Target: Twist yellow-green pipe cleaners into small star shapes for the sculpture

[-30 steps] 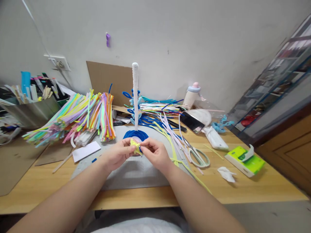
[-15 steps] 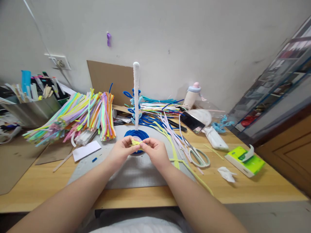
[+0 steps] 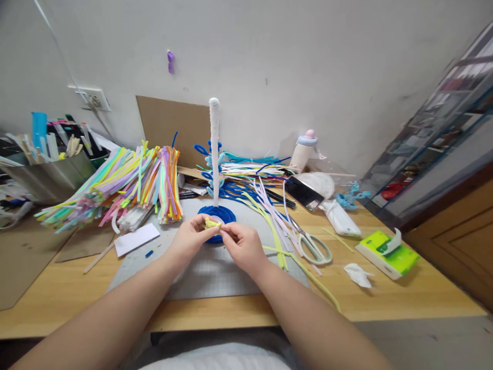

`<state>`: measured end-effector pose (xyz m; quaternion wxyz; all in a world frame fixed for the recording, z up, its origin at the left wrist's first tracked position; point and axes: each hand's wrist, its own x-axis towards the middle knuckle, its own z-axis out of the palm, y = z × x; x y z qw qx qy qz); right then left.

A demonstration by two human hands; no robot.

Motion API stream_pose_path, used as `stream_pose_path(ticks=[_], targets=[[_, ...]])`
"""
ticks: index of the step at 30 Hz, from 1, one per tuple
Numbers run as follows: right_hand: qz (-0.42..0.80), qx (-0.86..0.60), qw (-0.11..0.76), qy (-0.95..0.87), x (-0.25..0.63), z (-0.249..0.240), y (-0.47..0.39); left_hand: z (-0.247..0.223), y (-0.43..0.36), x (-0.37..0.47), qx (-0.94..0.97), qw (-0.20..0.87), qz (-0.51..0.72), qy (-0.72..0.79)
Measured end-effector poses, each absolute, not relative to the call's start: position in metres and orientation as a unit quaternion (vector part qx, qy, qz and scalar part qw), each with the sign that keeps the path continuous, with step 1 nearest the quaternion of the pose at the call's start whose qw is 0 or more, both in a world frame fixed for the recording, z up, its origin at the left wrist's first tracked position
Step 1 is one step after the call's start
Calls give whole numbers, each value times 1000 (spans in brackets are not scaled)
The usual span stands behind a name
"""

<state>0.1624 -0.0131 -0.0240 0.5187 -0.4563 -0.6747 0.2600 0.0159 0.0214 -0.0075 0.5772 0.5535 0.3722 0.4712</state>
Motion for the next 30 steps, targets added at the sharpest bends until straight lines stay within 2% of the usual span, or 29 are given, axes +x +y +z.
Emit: stream_pose_path(ticks=[5,10,13,24,30], targets=[[293,-452,470,-699,177,-12,-7,-5,22,13,521,618,449,381],[405,-424,490,-645,187,-3,-1,-4,21,14,392,741,431,335],[463,-405,505,-605,181,-4,-2,-3,20,14,356,772,431,302],[474,-421,631,-447,155,-18,-7,-5,14,21,348,741,498,285],[474,-430,642,-421,149,-23,-6,-11,10,27,419,699,496,301]])
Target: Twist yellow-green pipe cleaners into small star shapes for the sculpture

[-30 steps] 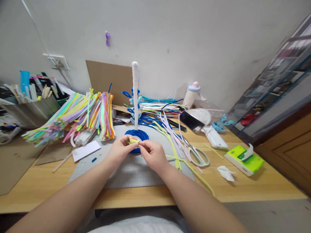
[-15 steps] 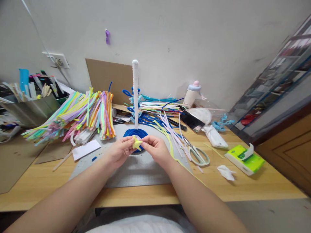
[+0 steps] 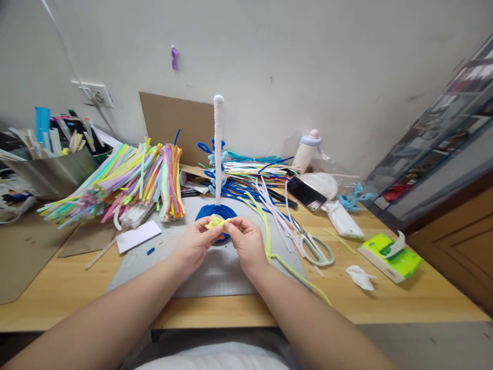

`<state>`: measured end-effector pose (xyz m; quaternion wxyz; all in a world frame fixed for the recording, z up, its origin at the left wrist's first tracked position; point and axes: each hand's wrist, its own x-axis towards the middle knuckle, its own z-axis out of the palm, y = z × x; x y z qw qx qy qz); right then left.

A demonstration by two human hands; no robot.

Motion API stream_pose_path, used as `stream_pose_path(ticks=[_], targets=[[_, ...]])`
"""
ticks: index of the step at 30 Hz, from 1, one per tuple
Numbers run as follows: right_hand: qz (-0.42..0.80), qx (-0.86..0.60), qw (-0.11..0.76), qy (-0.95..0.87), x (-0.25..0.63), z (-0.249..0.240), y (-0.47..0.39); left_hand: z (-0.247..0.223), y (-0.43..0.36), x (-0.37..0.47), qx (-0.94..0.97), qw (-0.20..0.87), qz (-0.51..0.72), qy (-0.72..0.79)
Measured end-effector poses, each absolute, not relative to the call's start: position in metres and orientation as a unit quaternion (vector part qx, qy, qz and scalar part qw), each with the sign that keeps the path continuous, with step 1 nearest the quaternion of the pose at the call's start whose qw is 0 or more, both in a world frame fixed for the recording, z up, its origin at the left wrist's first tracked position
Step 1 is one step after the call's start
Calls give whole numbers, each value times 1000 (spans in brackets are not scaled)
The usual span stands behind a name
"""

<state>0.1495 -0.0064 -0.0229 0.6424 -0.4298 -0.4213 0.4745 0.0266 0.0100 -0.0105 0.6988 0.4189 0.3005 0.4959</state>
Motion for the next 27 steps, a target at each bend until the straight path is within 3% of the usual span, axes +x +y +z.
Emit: stream_pose_path(ticks=[4,9,13,16,19,23,27], targets=[[354,-483,608,-522,145,-23,-13,-13,12,28,462,610,531,363],[144,-544,439,-700,156,-18,-21,-5,13,21,564,496,496,436],[70,-502,344,-791,173,-7,-18,1,15,12,691,407,403,441],[111,-461,313,-823,184,-3,-12,1,17,7,726,410,331,442],[259,-433,323,-801,190,-2,-7,2,19,3,705,501,267,426],[470,-381,390,-694,190,0,-6,11,19,0,607,680,227,342],[501,-347,481,-630,181,1,-7,13,17,2,507,773,264,274]])
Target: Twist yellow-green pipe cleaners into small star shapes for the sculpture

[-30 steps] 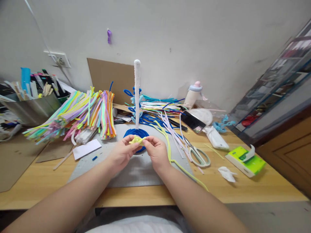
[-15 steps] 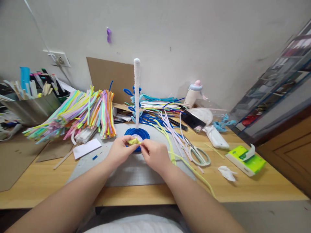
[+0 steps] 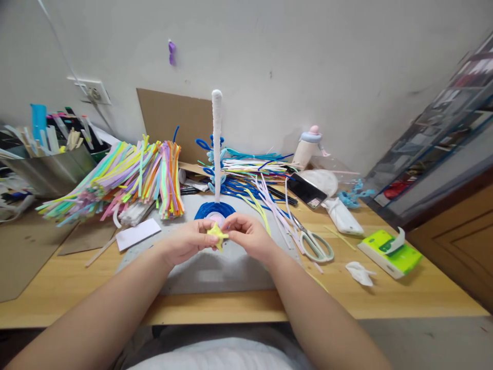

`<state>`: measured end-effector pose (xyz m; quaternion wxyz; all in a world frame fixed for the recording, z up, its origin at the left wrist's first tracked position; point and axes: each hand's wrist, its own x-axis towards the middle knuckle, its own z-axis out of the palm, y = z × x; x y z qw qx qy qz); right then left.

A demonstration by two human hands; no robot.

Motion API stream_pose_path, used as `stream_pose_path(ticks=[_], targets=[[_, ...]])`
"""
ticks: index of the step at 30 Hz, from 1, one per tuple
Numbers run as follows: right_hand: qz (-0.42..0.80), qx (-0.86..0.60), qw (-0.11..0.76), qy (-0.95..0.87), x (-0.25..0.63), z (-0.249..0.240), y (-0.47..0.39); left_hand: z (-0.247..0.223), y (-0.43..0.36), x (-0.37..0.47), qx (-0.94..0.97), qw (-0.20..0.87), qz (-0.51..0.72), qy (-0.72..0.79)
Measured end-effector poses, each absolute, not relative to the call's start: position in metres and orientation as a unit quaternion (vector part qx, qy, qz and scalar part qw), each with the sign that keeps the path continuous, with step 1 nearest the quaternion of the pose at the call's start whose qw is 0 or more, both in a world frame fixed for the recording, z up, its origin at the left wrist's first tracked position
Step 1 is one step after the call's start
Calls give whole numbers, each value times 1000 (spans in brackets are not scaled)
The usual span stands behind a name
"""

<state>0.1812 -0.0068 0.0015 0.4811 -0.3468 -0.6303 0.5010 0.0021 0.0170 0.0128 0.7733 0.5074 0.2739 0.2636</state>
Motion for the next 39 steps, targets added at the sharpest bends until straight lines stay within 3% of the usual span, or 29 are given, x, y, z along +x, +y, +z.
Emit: stream_pose_path(ticks=[6,12,18,22,27,30,34,39], targets=[[502,-385,545,-551,169,-6,-6,0,17,11,431,774,381,265],[529,-411,567,-480,163,-11,-5,-5,14,19,458,664,479,347],[529,-448,575,-434,154,-19,-4,-6,13,22,517,590,489,381],[399,-483,552,-550,151,-24,-9,-4,9,23,573,487,507,421],[165,-503,454,-717,162,-14,-20,9,7,14,688,345,453,450],[173,-474,453,-735,171,-7,-19,17,11,6,695,435,376,432],[349,-428,479,-683,176,-4,-11,21,19,-4,598,662,290,345],[475,-375,508,-613,172,-3,-8,18,22,-8,487,799,227,271]])
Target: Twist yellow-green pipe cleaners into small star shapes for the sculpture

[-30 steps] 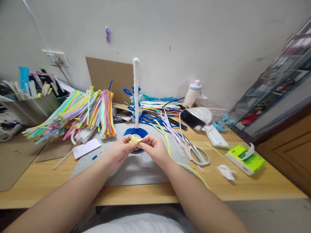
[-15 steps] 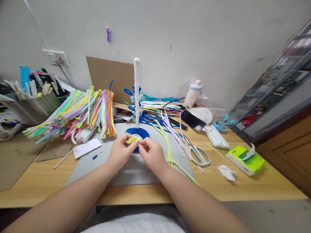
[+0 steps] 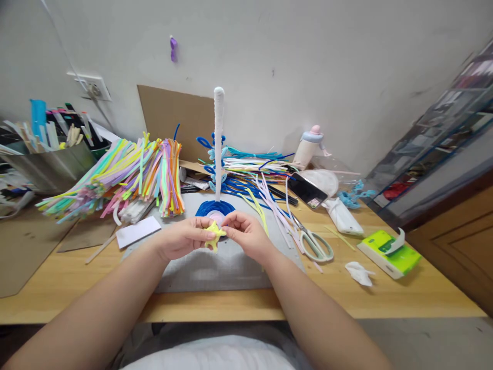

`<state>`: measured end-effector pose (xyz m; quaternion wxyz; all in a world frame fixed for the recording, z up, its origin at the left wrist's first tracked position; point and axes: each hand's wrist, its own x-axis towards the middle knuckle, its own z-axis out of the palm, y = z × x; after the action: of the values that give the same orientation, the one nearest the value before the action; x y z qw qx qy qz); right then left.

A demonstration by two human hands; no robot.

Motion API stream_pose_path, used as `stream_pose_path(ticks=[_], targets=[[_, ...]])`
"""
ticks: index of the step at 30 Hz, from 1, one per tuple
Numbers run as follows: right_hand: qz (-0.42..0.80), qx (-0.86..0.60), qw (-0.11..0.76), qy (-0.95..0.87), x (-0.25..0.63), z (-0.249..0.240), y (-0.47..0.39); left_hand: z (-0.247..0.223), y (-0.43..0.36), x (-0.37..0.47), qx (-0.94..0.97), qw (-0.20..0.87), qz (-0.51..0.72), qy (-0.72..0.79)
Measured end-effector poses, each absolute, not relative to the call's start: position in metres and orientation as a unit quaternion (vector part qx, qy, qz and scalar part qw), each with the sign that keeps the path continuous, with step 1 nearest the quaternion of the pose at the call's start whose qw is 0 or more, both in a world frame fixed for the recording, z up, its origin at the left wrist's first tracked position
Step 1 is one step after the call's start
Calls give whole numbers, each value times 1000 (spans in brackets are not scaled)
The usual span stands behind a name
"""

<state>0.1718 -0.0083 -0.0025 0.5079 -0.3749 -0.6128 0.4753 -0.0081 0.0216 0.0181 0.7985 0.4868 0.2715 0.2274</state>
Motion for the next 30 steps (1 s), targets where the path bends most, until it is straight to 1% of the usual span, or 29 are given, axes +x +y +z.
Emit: stream_pose_path(ticks=[4,8,10,13,17,19,21,24,26,28,30], targets=[[471,-382,536,-588,168,-9,-10,13,19,-2,424,823,278,256],[446,-396,562,-573,165,-14,-10,6,17,7,414,792,357,272],[452,-394,577,-554,163,-15,-10,3,15,11,446,741,409,290],[462,-409,596,-513,159,-16,-8,0,13,15,536,626,468,320],[464,-443,597,-483,156,-21,-7,-2,10,17,637,459,503,361],[434,-456,587,-508,155,-23,-7,-3,9,17,649,413,509,387],[373,-471,563,-568,155,-24,-10,-3,9,17,644,397,507,412],[244,-487,500,-673,159,-20,-16,1,9,15,647,380,494,440],[178,-488,462,-719,164,-16,-19,6,10,13,665,365,475,445],[170,-479,450,-735,169,-12,-19,10,13,9,682,379,447,438],[233,-466,465,-716,172,-10,-15,13,17,4,674,449,407,422]])
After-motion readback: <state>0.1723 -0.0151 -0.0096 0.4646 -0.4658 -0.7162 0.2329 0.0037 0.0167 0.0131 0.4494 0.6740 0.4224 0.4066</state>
